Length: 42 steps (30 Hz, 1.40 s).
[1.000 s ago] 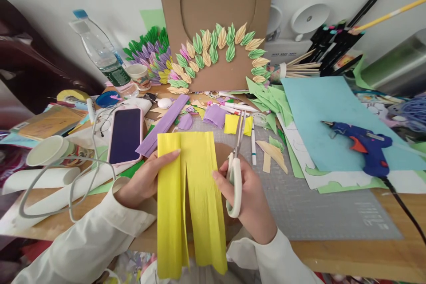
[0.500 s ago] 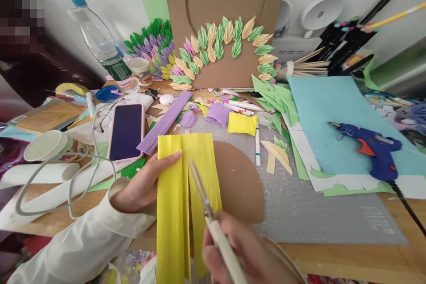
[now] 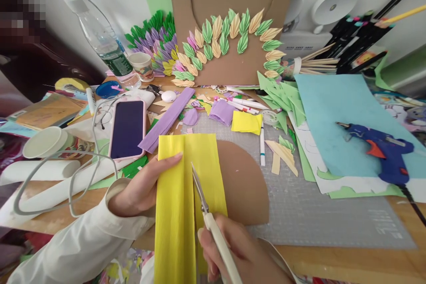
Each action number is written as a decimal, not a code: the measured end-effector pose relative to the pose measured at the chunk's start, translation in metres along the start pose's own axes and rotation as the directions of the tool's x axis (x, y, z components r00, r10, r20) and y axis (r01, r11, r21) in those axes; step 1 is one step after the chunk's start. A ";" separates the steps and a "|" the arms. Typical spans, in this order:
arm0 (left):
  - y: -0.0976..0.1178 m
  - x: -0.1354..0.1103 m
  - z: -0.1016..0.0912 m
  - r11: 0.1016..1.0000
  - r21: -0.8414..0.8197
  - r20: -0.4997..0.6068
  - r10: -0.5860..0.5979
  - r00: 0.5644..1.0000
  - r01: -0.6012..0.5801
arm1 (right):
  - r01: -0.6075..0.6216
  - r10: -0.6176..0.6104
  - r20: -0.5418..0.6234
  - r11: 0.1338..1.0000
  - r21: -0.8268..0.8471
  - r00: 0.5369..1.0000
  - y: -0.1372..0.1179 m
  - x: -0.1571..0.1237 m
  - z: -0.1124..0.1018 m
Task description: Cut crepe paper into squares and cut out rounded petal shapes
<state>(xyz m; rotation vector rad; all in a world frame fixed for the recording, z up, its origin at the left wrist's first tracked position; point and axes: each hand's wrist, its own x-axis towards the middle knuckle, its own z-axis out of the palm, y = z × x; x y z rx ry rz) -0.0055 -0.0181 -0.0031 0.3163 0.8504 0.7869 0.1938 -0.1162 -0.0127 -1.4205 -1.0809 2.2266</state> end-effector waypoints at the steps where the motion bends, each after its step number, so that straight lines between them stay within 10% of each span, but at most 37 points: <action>1: -0.001 0.000 0.000 1.000 -0.003 0.002 -0.005 1.000 0.006 | 0.021 -0.021 -0.005 0.999 0.026 1.000 0.002 0.003 0.001; 17: -0.008 -0.003 0.004 0.999 0.000 0.027 -0.042 0.999 0.042 | 0.087 -0.011 -0.275 0.960 0.266 0.961 -0.023 0.025 0.027; 42: -0.018 0.000 -0.004 0.997 0.005 0.148 -0.082 0.986 0.082 | 0.114 -0.047 -0.206 0.938 0.328 0.977 -0.020 0.045 0.023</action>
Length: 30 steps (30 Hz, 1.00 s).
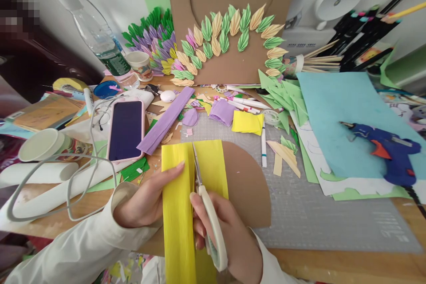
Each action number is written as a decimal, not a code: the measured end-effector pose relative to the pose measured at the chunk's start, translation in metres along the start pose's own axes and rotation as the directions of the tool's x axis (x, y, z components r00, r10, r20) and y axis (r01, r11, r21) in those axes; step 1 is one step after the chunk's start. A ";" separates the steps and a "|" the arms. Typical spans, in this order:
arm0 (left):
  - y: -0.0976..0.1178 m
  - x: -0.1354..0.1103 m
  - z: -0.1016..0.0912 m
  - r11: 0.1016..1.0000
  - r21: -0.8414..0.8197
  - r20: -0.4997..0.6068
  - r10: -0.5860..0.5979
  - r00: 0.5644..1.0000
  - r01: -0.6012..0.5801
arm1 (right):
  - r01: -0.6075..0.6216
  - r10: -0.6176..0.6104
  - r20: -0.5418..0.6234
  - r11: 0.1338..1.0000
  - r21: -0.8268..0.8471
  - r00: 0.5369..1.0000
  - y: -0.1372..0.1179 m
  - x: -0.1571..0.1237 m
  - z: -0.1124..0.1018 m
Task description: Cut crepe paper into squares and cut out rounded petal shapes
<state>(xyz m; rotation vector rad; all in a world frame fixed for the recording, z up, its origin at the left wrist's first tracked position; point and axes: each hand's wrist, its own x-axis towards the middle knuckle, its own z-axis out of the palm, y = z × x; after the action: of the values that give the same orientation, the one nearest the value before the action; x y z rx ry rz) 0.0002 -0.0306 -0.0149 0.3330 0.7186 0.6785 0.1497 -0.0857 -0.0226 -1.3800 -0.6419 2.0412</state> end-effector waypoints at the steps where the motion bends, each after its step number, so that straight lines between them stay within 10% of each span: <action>1: 0.000 0.000 0.000 1.000 -0.005 -0.009 0.006 1.000 -0.006 | 0.007 -0.007 0.005 1.000 0.003 1.000 0.002 0.001 -0.001; 16: -0.003 0.002 -0.003 0.999 0.028 -0.016 -0.017 1.000 0.017 | 0.069 -0.069 -0.001 0.998 -0.003 0.998 0.000 0.014 -0.002; 23: 0.007 0.010 0.002 0.964 0.020 0.044 0.266 0.963 -0.267 | 0.160 -0.164 -0.101 0.986 -0.047 0.981 -0.006 0.004 -0.023; 30: 0.024 0.000 0.002 0.934 0.273 -0.143 0.276 0.950 -0.231 | 0.344 -0.345 -0.074 0.939 -0.022 0.936 0.014 0.006 -0.030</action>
<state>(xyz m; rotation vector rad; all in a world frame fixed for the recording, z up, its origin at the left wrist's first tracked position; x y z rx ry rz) -0.0095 -0.0136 -0.0017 0.6138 0.9482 0.8724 0.1730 -0.0889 -0.0462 -1.2435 -0.7977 1.7009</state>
